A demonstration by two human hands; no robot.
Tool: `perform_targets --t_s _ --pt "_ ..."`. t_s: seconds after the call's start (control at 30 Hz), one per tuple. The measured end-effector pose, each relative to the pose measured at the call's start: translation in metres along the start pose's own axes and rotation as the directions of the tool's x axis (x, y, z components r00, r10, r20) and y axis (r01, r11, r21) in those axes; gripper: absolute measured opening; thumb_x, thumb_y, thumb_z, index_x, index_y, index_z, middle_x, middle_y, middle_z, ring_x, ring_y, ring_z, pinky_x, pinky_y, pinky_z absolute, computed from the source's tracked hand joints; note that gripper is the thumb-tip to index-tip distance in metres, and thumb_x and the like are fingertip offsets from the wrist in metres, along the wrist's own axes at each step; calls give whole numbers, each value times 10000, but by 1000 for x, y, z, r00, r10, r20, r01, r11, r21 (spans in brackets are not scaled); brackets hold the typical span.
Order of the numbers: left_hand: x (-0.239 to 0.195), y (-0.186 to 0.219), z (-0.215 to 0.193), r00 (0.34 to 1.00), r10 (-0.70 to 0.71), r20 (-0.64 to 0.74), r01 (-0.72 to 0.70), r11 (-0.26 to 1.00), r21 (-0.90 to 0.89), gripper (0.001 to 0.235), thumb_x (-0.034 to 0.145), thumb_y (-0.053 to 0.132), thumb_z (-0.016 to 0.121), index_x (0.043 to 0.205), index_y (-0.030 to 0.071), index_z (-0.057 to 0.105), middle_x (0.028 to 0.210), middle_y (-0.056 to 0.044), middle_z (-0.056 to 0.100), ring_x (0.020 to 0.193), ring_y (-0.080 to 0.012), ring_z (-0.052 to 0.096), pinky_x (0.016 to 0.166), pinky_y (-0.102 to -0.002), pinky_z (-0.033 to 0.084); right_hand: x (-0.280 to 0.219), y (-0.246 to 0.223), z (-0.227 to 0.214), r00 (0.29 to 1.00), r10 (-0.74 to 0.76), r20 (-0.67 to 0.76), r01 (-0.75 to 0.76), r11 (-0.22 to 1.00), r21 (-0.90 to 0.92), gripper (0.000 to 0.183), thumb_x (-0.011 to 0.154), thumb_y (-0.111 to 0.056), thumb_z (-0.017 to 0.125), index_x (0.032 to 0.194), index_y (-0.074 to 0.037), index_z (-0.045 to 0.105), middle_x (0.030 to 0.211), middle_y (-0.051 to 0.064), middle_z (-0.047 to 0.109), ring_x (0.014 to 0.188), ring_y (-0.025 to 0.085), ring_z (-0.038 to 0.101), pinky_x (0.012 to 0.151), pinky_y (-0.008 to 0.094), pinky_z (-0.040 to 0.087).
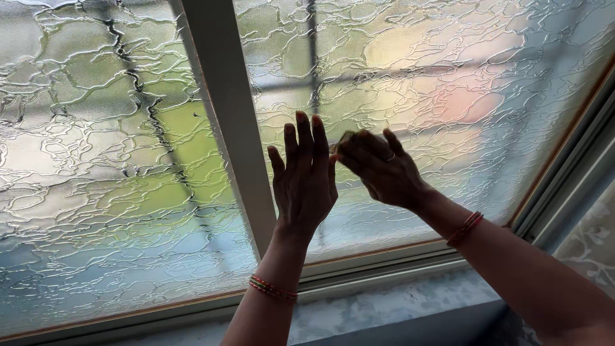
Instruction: The person wipes a textured glass window and its frame with a cloth, then opens the window and wipes the metal security bars. The person uses a cloth to clean the surfaces.
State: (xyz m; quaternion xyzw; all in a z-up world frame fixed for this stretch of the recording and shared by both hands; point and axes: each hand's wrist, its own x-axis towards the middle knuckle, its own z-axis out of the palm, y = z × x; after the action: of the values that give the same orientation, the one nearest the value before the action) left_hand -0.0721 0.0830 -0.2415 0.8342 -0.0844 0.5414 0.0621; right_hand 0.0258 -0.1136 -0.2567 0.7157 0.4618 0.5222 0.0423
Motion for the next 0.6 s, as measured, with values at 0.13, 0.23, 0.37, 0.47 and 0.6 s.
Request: perform_targets --t_s 0.13,0.23,0.37,0.47,0.6 --pt "13 21 25 1000 27 3 -26 997 -72 656 1097 256 520 1661 97 226 1728 -166 205 1592 -363 267 1272 -617 175 -70 -23 10 949 -306 79 308 951 -26 533 1031 -182 490 1547 -310 518 1624 -36 438 1534 183 317 1289 506 -5" --pt "13 28 45 999 21 47 -19 999 -50 667 1095 286 515 1668 117 218 1740 -121 190 1595 -317 249 1272 -602 160 -89 -4 9 935 -347 72 349 937 -18 495 1063 -222 455 1536 -344 533 1636 -75 425 1545 167 306 1299 516 -5" --pt "4 22 64 996 65 55 -70 993 98 658 1101 354 484 1668 141 227 1738 -76 179 1603 -270 204 1271 -595 104 -71 67 -12 996 -70 53 79 976 -203 501 1068 -92 481 1478 -358 593 1638 -39 469 1568 226 302 1296 585 9" --pt "-1 18 72 994 66 91 -79 985 151 655 1115 379 457 1676 127 233 1744 -93 182 1608 -273 189 1277 -580 57 -41 123 -35 978 191 -79 -200 972 -121 498 1114 -92 443 1577 -242 544 1689 97 418 1605 334 253 1298 607 54" --pt "-2 19 74 996 58 71 -70 981 180 645 1121 380 457 1679 132 249 1746 -92 186 1612 -274 182 1274 -578 28 -16 146 -37 924 266 -275 -245 963 109 494 1180 -195 349 1666 -112 328 1731 205 225 1620 437 170 1325 564 131"
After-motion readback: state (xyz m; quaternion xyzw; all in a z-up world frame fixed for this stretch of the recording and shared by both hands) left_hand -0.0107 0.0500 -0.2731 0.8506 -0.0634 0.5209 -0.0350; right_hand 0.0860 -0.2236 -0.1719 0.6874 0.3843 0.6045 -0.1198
